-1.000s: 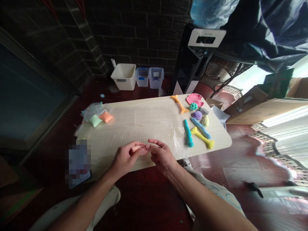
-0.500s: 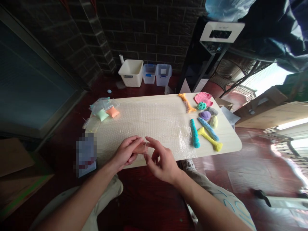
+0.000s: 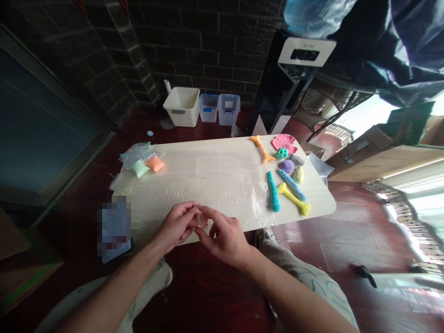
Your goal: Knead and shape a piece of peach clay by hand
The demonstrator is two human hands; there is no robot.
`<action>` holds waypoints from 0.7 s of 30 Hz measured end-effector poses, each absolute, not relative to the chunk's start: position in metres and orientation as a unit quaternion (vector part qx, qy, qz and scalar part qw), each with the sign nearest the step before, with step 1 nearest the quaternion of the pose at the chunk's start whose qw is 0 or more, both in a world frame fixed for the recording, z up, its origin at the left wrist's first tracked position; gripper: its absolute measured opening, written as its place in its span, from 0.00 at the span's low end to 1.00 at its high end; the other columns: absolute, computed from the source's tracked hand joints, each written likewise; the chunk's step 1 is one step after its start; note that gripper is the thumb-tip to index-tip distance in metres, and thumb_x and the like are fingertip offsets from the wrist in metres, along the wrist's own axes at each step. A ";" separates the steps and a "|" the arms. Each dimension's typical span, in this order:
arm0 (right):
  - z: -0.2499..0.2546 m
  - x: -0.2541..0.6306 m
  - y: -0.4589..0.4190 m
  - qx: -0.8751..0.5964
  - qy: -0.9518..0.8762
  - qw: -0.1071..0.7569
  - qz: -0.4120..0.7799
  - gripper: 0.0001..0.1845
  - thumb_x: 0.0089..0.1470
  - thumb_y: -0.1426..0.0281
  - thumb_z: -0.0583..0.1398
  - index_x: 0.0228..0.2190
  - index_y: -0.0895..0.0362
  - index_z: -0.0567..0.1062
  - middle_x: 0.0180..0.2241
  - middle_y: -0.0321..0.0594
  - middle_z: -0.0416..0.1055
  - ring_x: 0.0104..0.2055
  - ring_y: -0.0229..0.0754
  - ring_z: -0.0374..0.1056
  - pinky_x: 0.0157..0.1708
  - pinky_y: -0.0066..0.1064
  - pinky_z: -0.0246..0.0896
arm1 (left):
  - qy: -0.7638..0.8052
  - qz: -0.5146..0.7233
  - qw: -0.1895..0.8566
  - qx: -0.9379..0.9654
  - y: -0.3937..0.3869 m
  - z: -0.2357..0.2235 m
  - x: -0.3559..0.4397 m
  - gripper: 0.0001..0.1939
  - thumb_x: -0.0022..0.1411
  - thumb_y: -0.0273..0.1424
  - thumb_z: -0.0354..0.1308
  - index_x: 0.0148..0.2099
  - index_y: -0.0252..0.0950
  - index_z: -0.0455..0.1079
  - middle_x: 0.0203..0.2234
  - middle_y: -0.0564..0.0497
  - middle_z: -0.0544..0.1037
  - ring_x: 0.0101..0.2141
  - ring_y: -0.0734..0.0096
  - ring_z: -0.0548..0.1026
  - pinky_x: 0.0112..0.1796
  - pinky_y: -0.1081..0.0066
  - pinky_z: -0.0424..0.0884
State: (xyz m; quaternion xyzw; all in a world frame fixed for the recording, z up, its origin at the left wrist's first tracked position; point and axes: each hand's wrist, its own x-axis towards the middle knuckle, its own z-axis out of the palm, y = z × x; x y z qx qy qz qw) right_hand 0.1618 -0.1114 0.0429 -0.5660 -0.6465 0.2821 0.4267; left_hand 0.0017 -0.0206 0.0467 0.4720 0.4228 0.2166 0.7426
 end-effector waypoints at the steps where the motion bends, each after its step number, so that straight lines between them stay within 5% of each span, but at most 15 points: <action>1: 0.044 0.162 -0.111 -0.564 -0.651 0.423 0.283 0.25 0.65 0.65 0.64 0.62 0.50 0.71 0.40 0.42 0.81 0.26 0.39 0.75 0.28 0.32 0.69 | 0.429 0.217 0.739 0.473 -0.021 0.046 0.002 0.23 0.64 0.51 0.61 0.38 0.35 0.68 0.25 0.51 0.79 0.10 0.87 0.56 0.10 0.82 0.46; 5: 0.050 0.160 -0.110 -0.561 -0.665 0.388 0.305 0.29 0.66 0.65 0.62 0.66 0.50 0.66 0.50 0.47 0.79 0.28 0.39 0.75 0.29 0.32 0.69 | 0.447 0.226 0.711 0.493 -0.019 0.042 -0.002 0.24 0.64 0.53 0.60 0.38 0.36 0.67 0.25 0.51 0.79 0.10 0.84 0.55 0.10 0.80 0.46; 7: 0.052 0.161 -0.107 -0.581 -0.646 0.391 0.303 0.31 0.65 0.65 0.62 0.66 0.50 0.65 0.50 0.46 0.79 0.26 0.37 0.74 0.29 0.32 0.68 | 0.419 0.220 0.718 0.510 -0.016 0.040 -0.004 0.23 0.67 0.52 0.59 0.39 0.34 0.69 0.30 0.46 0.82 0.14 0.81 0.63 0.13 0.78 0.55; 10: 0.050 0.165 -0.103 -0.600 -0.596 0.421 0.329 0.27 0.67 0.63 0.61 0.65 0.49 0.68 0.46 0.43 0.82 0.24 0.35 0.71 0.28 0.30 0.65 | 0.358 0.203 0.711 0.570 -0.012 0.036 -0.009 0.20 0.68 0.48 0.61 0.46 0.34 0.73 0.39 0.41 0.83 0.31 0.67 0.80 0.28 0.72 0.74; 13: 0.045 0.169 -0.101 -0.615 -0.536 0.445 0.370 0.23 0.66 0.60 0.63 0.61 0.48 0.73 0.43 0.41 0.84 0.23 0.35 0.70 0.27 0.29 0.63 | 0.328 0.176 0.684 0.627 -0.012 0.031 -0.011 0.19 0.65 0.44 0.66 0.51 0.36 0.74 0.44 0.42 0.83 0.44 0.57 0.82 0.42 0.64 0.79; 21: 0.030 0.173 -0.091 -0.550 -0.361 0.502 0.562 0.30 0.50 0.56 0.74 0.51 0.58 0.80 0.34 0.43 0.84 0.31 0.42 0.76 0.33 0.33 0.70 | 0.295 0.151 0.400 0.855 -0.021 0.023 -0.009 0.11 0.73 0.39 0.57 0.38 0.39 0.72 0.33 0.51 0.77 0.33 0.67 0.77 0.35 0.70 0.72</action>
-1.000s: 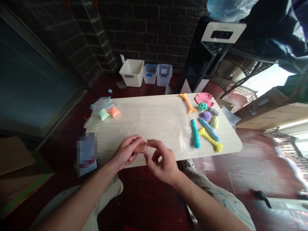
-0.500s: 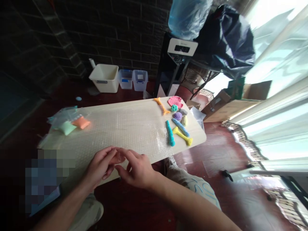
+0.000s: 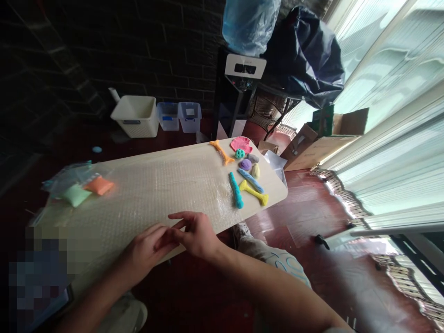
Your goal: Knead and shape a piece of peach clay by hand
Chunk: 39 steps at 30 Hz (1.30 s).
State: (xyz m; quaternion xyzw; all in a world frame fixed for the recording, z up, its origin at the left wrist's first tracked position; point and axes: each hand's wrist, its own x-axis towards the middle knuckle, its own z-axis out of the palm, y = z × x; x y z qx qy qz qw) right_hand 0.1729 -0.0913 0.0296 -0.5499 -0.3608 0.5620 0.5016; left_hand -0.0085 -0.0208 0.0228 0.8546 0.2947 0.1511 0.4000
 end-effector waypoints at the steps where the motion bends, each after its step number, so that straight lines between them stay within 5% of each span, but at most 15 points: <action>1: 0.029 0.173 -0.090 -0.537 -0.322 0.512 0.589 0.32 0.46 0.56 0.76 0.49 0.59 0.80 0.32 0.42 0.84 0.31 0.42 0.77 0.34 0.34 0.71 | 0.290 0.150 0.368 0.871 -0.023 0.022 -0.007 0.12 0.73 0.37 0.56 0.37 0.39 0.71 0.33 0.50 0.77 0.33 0.66 0.77 0.35 0.69 0.71; 4: 0.030 0.171 -0.086 -0.510 -0.217 0.537 0.636 0.33 0.36 0.59 0.80 0.42 0.60 0.80 0.27 0.38 0.82 0.28 0.40 0.77 0.32 0.30 0.70 | 0.295 0.145 0.273 0.904 -0.028 0.022 -0.003 0.10 0.73 0.33 0.53 0.36 0.39 0.69 0.32 0.49 0.78 0.35 0.61 0.78 0.37 0.66 0.71; 9: 0.036 0.172 -0.085 -0.521 -0.203 0.533 0.635 0.28 0.36 0.64 0.80 0.39 0.59 0.79 0.23 0.34 0.79 0.23 0.35 0.71 0.25 0.25 0.61 | 0.333 0.075 0.186 0.921 -0.030 0.028 0.003 0.07 0.71 0.29 0.53 0.37 0.40 0.68 0.31 0.48 0.81 0.34 0.60 0.81 0.33 0.67 0.67; 15: 0.047 0.174 -0.095 -0.596 -0.429 0.430 0.525 0.19 0.54 0.71 0.69 0.48 0.55 0.78 0.30 0.38 0.81 0.26 0.38 0.73 0.25 0.26 0.63 | 0.337 0.021 0.236 0.911 -0.027 0.029 -0.001 0.04 0.69 0.31 0.55 0.45 0.41 0.69 0.34 0.50 0.84 0.35 0.58 0.84 0.31 0.68 0.65; 20: 0.056 0.167 -0.103 -0.597 -0.524 0.393 0.463 0.28 0.52 0.74 0.70 0.54 0.50 0.76 0.39 0.38 0.82 0.26 0.35 0.71 0.27 0.27 0.64 | 0.381 0.034 0.291 0.877 -0.026 0.024 -0.003 0.10 0.68 0.30 0.58 0.52 0.41 0.69 0.38 0.48 0.85 0.38 0.57 0.85 0.34 0.69 0.68; 26: 0.048 0.162 -0.099 -0.579 -0.379 0.457 0.559 0.21 0.48 0.73 0.72 0.44 0.55 0.77 0.29 0.35 0.78 0.26 0.36 0.71 0.27 0.27 0.65 | 0.386 0.018 0.228 0.894 -0.033 0.024 0.003 0.11 0.73 0.29 0.51 0.52 0.37 0.71 0.35 0.43 0.85 0.35 0.55 0.84 0.31 0.68 0.66; 30: 0.050 0.170 -0.094 -0.516 -0.202 0.490 0.673 0.31 0.38 0.65 0.79 0.41 0.56 0.73 0.25 0.33 0.77 0.16 0.29 0.57 0.16 0.23 0.48 | 0.376 0.065 0.193 0.904 -0.035 0.028 0.004 0.11 0.76 0.34 0.49 0.52 0.38 0.70 0.32 0.45 0.83 0.31 0.58 0.82 0.29 0.68 0.63; 33: 0.053 0.177 -0.092 -0.503 -0.171 0.503 0.682 0.35 0.36 0.64 0.80 0.42 0.57 0.71 0.22 0.29 0.74 0.14 0.26 0.50 0.14 0.23 0.40 | 0.348 0.124 0.216 0.904 -0.034 0.028 0.003 0.07 0.75 0.32 0.51 0.43 0.38 0.69 0.33 0.47 0.81 0.33 0.62 0.80 0.31 0.70 0.63; 39: 0.062 0.178 -0.097 -0.537 -0.433 0.464 0.556 0.28 0.60 0.63 0.68 0.58 0.56 0.69 0.37 0.41 0.81 0.22 0.32 0.63 0.21 0.27 0.56 | 0.359 0.126 0.392 0.838 -0.025 0.034 -0.005 0.10 0.62 0.25 0.58 0.30 0.38 0.62 0.22 0.55 0.71 0.25 0.72 0.69 0.28 0.70 0.55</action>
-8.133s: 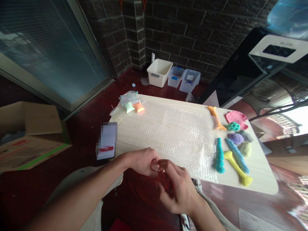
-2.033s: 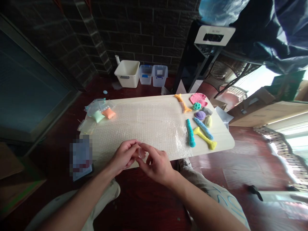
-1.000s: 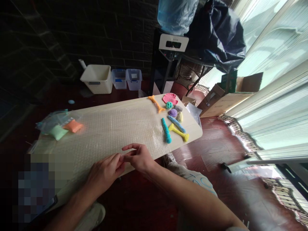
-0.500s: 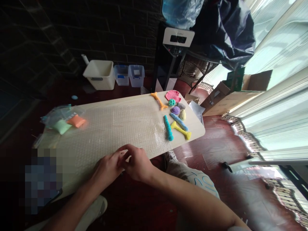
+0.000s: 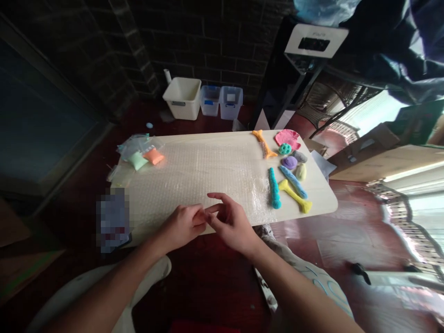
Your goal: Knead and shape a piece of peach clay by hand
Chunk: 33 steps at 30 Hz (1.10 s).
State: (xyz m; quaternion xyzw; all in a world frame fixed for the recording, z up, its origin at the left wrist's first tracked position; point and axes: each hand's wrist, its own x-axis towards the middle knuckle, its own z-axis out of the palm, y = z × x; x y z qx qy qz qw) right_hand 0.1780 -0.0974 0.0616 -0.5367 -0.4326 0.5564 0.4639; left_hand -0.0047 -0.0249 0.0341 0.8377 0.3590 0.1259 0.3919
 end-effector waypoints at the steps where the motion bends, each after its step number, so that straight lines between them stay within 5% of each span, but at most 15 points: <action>1: 0.064 0.178 -0.100 -0.533 -0.506 0.441 0.515 0.27 0.62 0.65 0.65 0.60 0.55 0.68 0.39 0.42 0.82 0.24 0.34 0.64 0.23 0.28 0.59 | 0.348 0.111 0.436 0.823 -0.022 0.038 -0.007 0.11 0.61 0.26 0.59 0.28 0.38 0.62 0.21 0.56 0.69 0.25 0.73 0.68 0.27 0.71 0.54; 5: 0.071 0.179 -0.109 -0.497 -0.675 0.374 0.397 0.36 0.63 0.72 0.61 0.68 0.49 0.60 0.44 0.42 0.82 0.24 0.35 0.64 0.24 0.29 0.63 | 0.253 0.043 0.623 0.739 -0.013 0.056 -0.015 0.12 0.60 0.30 0.62 0.27 0.37 0.63 0.22 0.57 0.67 0.26 0.74 0.66 0.28 0.71 0.57; 8: 0.071 0.179 -0.112 -0.482 -0.707 0.357 0.375 0.40 0.62 0.72 0.62 0.70 0.47 0.57 0.34 0.36 0.80 0.23 0.36 0.64 0.22 0.28 0.60 | 0.203 0.031 0.712 0.671 -0.008 0.061 -0.019 0.15 0.57 0.30 0.63 0.26 0.38 0.58 0.22 0.59 0.61 0.25 0.76 0.61 0.28 0.71 0.58; 10: 0.071 0.178 -0.113 -0.471 -0.709 0.359 0.384 0.38 0.62 0.71 0.63 0.69 0.47 0.59 0.30 0.34 0.77 0.22 0.36 0.64 0.21 0.28 0.58 | 0.192 0.027 0.736 0.649 -0.006 0.061 -0.020 0.19 0.54 0.29 0.65 0.26 0.38 0.54 0.22 0.60 0.58 0.24 0.77 0.59 0.28 0.72 0.58; 12: 0.072 0.177 -0.113 -0.448 -0.697 0.373 0.417 0.38 0.62 0.69 0.64 0.69 0.47 0.59 0.36 0.39 0.79 0.24 0.37 0.66 0.23 0.29 0.62 | 0.189 0.006 0.744 0.640 -0.005 0.062 -0.022 0.19 0.53 0.29 0.65 0.24 0.38 0.54 0.20 0.59 0.59 0.24 0.77 0.62 0.28 0.72 0.61; 15: 0.075 0.175 -0.114 -0.413 -0.665 0.392 0.483 0.42 0.63 0.66 0.64 0.72 0.47 0.55 0.50 0.48 0.79 0.33 0.42 0.74 0.32 0.34 0.71 | 0.190 -0.032 0.749 0.634 -0.006 0.063 -0.023 0.13 0.55 0.28 0.63 0.24 0.37 0.62 0.19 0.56 0.68 0.22 0.76 0.66 0.25 0.72 0.61; 18: 0.074 0.174 -0.116 -0.419 -0.637 0.404 0.506 0.42 0.64 0.67 0.65 0.72 0.46 0.55 0.53 0.49 0.78 0.41 0.46 0.77 0.37 0.37 0.74 | 0.191 -0.034 0.777 0.599 -0.010 0.060 -0.021 0.08 0.58 0.31 0.64 0.30 0.36 0.69 0.20 0.55 0.72 0.19 0.77 0.65 0.21 0.74 0.58; 24: 0.062 0.179 -0.106 -0.516 -0.507 0.459 0.516 0.33 0.66 0.63 0.65 0.68 0.47 0.62 0.53 0.49 0.77 0.32 0.38 0.72 0.27 0.30 0.67 | 0.262 0.145 0.785 0.543 -0.016 0.048 -0.010 0.22 0.66 0.47 0.64 0.47 0.31 0.73 0.32 0.49 0.75 0.27 0.74 0.74 0.26 0.74 0.71; 28: 0.057 0.179 -0.103 -0.498 -0.416 0.522 0.555 0.32 0.66 0.60 0.65 0.67 0.47 0.63 0.51 0.48 0.77 0.29 0.35 0.69 0.23 0.27 0.61 | 0.286 0.170 0.773 0.540 -0.012 0.048 -0.007 0.30 0.71 0.53 0.56 0.53 0.29 0.75 0.33 0.45 0.78 0.21 0.80 0.68 0.18 0.79 0.60; 33: 0.057 0.175 -0.113 -0.510 -0.464 0.527 0.496 0.31 0.66 0.61 0.65 0.67 0.44 0.64 0.53 0.48 0.77 0.29 0.36 0.67 0.24 0.29 0.60 | 0.292 0.135 0.785 0.530 -0.010 0.053 -0.010 0.30 0.70 0.54 0.56 0.48 0.28 0.77 0.29 0.44 0.80 0.14 0.85 0.61 0.14 0.80 0.50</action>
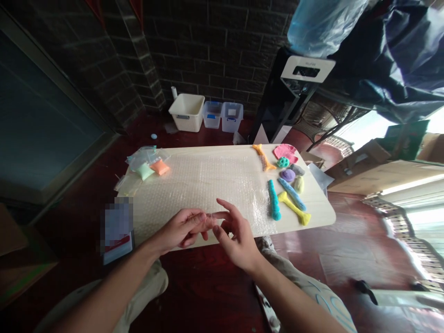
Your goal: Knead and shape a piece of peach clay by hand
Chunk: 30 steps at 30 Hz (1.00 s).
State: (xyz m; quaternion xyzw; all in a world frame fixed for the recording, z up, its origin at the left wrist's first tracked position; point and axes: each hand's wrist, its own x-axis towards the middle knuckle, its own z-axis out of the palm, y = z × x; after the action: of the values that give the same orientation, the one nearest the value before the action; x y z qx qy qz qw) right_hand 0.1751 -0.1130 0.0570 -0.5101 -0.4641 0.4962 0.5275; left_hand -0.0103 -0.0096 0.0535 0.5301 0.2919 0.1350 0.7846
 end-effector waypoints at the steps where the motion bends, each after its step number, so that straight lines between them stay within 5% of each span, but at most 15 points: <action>1: 0.057 0.174 -0.115 -0.513 -0.470 0.527 0.488 0.32 0.66 0.60 0.65 0.67 0.44 0.64 0.53 0.48 0.77 0.29 0.36 0.68 0.25 0.29 0.61 | 0.293 0.125 0.785 0.530 -0.009 0.054 -0.011 0.30 0.70 0.54 0.56 0.47 0.28 0.77 0.29 0.44 0.80 0.14 0.85 0.61 0.14 0.80 0.50; 7: 0.057 0.170 -0.111 -0.507 -0.384 0.536 0.556 0.40 0.61 0.58 0.69 0.69 0.44 0.61 0.55 0.49 0.78 0.22 0.31 0.64 0.19 0.26 0.59 | 0.296 0.105 0.749 0.584 -0.007 0.052 -0.015 0.29 0.70 0.54 0.57 0.48 0.30 0.77 0.33 0.42 0.82 0.15 0.83 0.64 0.15 0.80 0.53; 11: 0.054 0.170 -0.098 -0.517 -0.273 0.551 0.596 0.41 0.49 0.60 0.76 0.60 0.54 0.71 0.37 0.44 0.84 0.17 0.30 0.58 0.16 0.24 0.44 | 0.323 0.140 0.687 0.635 -0.014 0.048 -0.011 0.27 0.72 0.52 0.55 0.50 0.31 0.78 0.31 0.46 0.81 0.17 0.80 0.66 0.18 0.78 0.57; 14: 0.052 0.175 -0.092 -0.509 -0.195 0.553 0.631 0.36 0.40 0.63 0.80 0.49 0.57 0.76 0.28 0.40 0.83 0.16 0.30 0.58 0.17 0.25 0.39 | 0.324 0.172 0.613 0.699 -0.018 0.049 -0.008 0.21 0.73 0.47 0.56 0.45 0.35 0.79 0.32 0.47 0.84 0.30 0.68 0.79 0.30 0.75 0.70; 18: 0.051 0.183 -0.091 -0.508 -0.133 0.541 0.657 0.32 0.34 0.68 0.81 0.41 0.58 0.77 0.23 0.34 0.80 0.13 0.25 0.48 0.15 0.23 0.36 | 0.332 0.197 0.550 0.741 -0.021 0.052 -0.006 0.15 0.74 0.42 0.56 0.47 0.39 0.79 0.39 0.47 0.86 0.40 0.62 0.84 0.39 0.72 0.73; 21: 0.050 0.182 -0.093 -0.510 -0.133 0.541 0.656 0.31 0.36 0.67 0.81 0.41 0.58 0.76 0.21 0.31 0.77 0.12 0.25 0.46 0.14 0.23 0.36 | 0.365 0.217 0.557 0.714 -0.022 0.050 -0.003 0.15 0.73 0.44 0.56 0.46 0.39 0.78 0.38 0.47 0.86 0.39 0.62 0.85 0.38 0.72 0.75; 24: 0.049 0.176 -0.097 -0.515 -0.196 0.548 0.629 0.28 0.45 0.61 0.78 0.44 0.57 0.76 0.25 0.35 0.80 0.14 0.28 0.52 0.14 0.24 0.41 | 0.413 0.219 0.606 0.644 -0.021 0.044 0.000 0.20 0.72 0.49 0.55 0.42 0.37 0.74 0.30 0.47 0.85 0.23 0.68 0.79 0.23 0.74 0.68; 27: 0.053 0.171 -0.103 -0.539 -0.379 0.520 0.543 0.26 0.59 0.58 0.69 0.54 0.56 0.73 0.38 0.45 0.84 0.19 0.32 0.63 0.18 0.26 0.52 | 0.432 0.205 0.678 0.558 -0.020 0.041 0.001 0.25 0.71 0.53 0.53 0.40 0.34 0.71 0.25 0.48 0.81 0.10 0.79 0.62 0.12 0.76 0.51; 30: 0.059 0.172 -0.109 -0.555 -0.586 0.438 0.396 0.28 0.65 0.63 0.64 0.63 0.52 0.67 0.50 0.48 0.81 0.23 0.34 0.67 0.23 0.29 0.61 | 0.431 0.190 0.726 0.501 -0.017 0.044 -0.003 0.28 0.71 0.55 0.53 0.41 0.32 0.72 0.22 0.48 0.79 0.10 0.83 0.59 0.12 0.78 0.46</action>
State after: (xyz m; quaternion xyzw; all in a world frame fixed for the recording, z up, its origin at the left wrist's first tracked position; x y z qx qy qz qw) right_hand 0.1715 -0.1092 0.0594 -0.5551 -0.5858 0.3959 0.4381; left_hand -0.0030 -0.0167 0.0439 0.5013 0.4310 0.1895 0.7259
